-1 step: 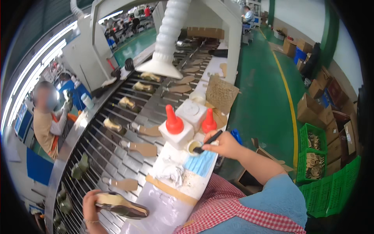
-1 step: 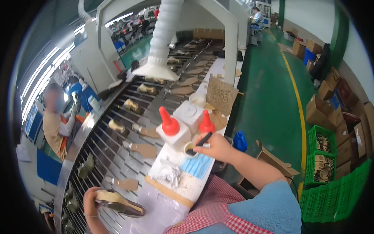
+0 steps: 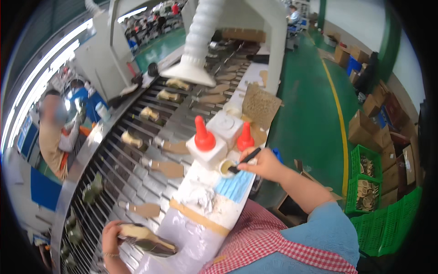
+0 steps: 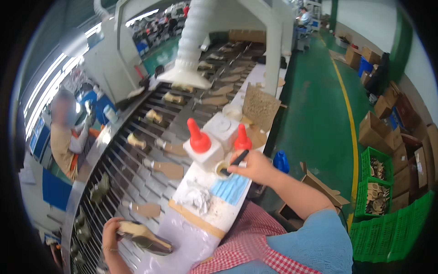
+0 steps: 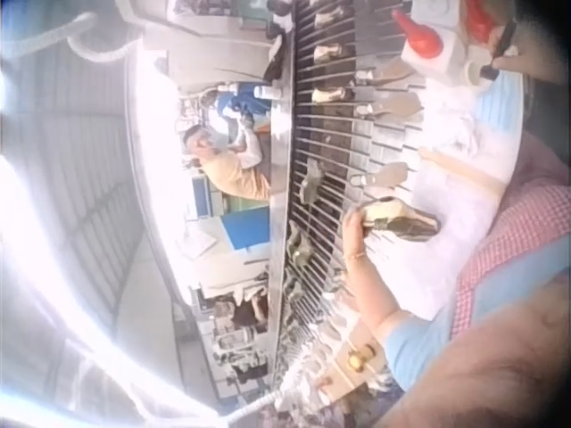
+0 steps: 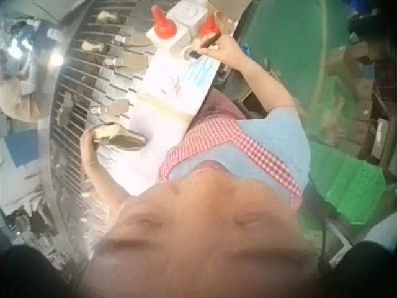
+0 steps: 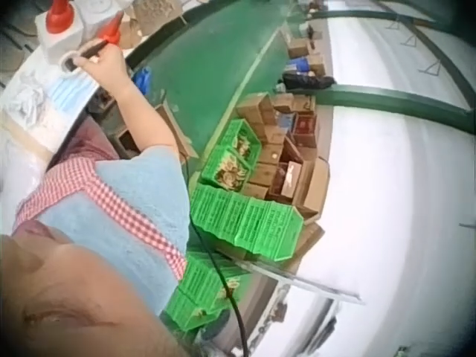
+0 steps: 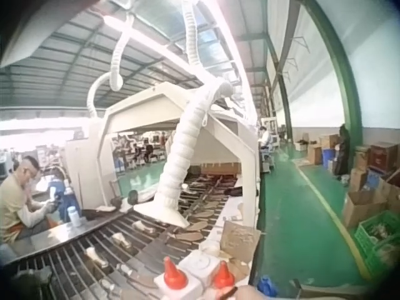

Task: Applying glue or adhesive to the bottom of shoe lasts and components using a brush.

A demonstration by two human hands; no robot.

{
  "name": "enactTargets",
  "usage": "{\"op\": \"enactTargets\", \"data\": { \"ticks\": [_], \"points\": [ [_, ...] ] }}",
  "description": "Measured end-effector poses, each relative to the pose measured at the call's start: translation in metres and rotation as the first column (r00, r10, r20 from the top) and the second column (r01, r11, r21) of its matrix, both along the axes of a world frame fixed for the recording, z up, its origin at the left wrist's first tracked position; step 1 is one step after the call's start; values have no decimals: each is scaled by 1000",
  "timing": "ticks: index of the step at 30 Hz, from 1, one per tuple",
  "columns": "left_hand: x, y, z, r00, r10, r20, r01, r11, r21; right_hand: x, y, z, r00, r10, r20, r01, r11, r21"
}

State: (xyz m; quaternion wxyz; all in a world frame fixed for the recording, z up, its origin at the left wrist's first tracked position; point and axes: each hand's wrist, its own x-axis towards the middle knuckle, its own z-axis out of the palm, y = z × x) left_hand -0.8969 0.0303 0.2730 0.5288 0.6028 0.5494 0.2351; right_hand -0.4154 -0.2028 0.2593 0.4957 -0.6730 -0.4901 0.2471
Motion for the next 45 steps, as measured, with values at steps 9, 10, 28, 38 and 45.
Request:
{"op": "enactTargets", "data": {
  "ticks": [9,10,28,38,45],
  "points": [
    [1,-87,-130,958,-242,-155,262,957,128,21,17,-12,903,-90,420,148,983,-107],
    [28,-98,-100,984,-120,-132,93,977,-192,22,20,-21,903,-78,422,140,983,-119],
    [66,-149,-90,645,224,731,-239,967,-85,5,44,-56,916,67,396,24,975,-220],
    [101,-181,-124,854,-38,519,-254,840,480,30,24,-87,517,-124,-847,104,991,-81],
    [98,-190,-106,940,-256,226,83,813,577,39,34,-133,122,-298,-947,152,948,-279]
  ]
}}
